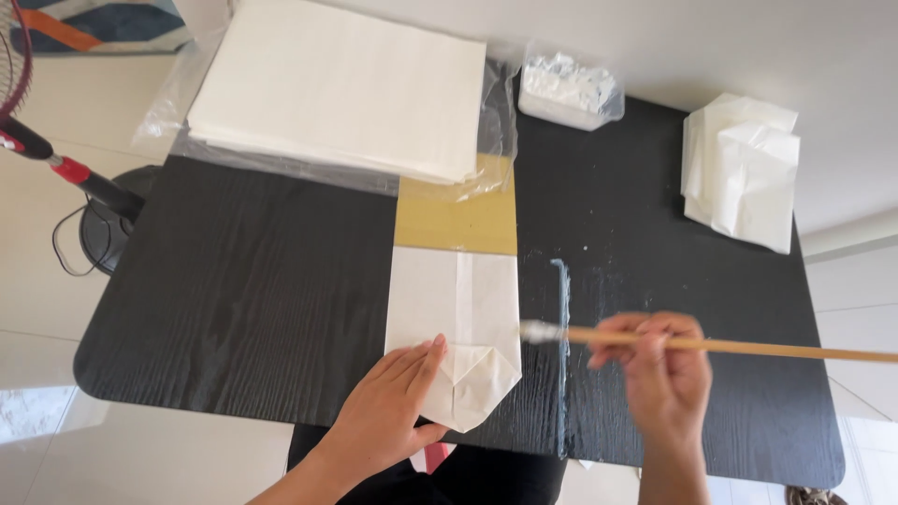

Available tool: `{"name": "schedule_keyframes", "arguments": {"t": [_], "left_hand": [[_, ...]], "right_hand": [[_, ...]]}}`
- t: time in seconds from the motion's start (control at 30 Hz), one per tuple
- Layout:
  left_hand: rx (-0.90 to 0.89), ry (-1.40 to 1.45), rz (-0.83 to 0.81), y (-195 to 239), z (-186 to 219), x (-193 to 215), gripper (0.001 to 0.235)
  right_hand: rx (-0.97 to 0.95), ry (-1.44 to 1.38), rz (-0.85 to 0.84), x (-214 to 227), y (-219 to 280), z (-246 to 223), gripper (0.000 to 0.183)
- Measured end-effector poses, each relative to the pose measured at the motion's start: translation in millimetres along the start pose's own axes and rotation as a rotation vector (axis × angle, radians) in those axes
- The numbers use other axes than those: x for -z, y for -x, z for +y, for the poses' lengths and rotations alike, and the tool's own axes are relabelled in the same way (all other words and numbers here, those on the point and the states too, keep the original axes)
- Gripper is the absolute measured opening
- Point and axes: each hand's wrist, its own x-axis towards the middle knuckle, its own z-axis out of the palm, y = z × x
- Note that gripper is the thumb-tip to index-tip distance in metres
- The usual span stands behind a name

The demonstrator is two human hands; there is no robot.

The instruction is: A person is manually assembling paper bags by folding paper sheets and applying glue with a brush.

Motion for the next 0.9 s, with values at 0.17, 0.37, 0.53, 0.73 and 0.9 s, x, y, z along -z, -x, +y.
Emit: {"name": "schedule_keyframes", "arguments": {"t": [0.17,0.37,0.53,0.73,0.9], "left_hand": [[-0.084,-0.046,-0.010,-10,-9,9,0.104],[-0.133,-0.028,-0.130,-21,-18,15,0.100],[0.015,0.078,-0.327,-38,-22,13,0.102],[0.135,0.046,-0.373,-59,-24,-3,0.095],[0.114,-0.033,-0.484,-74,-25,2,0.097]], "right_hand": [[0.038,0.341,0.301,1,-102,-4,0.016],[0.068,0.589,0.357,31,-216,77,0.010],[0.213,0.759,0.302,48,-256,140,0.011],[0.050,0.869,0.244,28,-266,149,0.026],[-0.060,0.924,0.164,30,-274,160,0.025]]}}
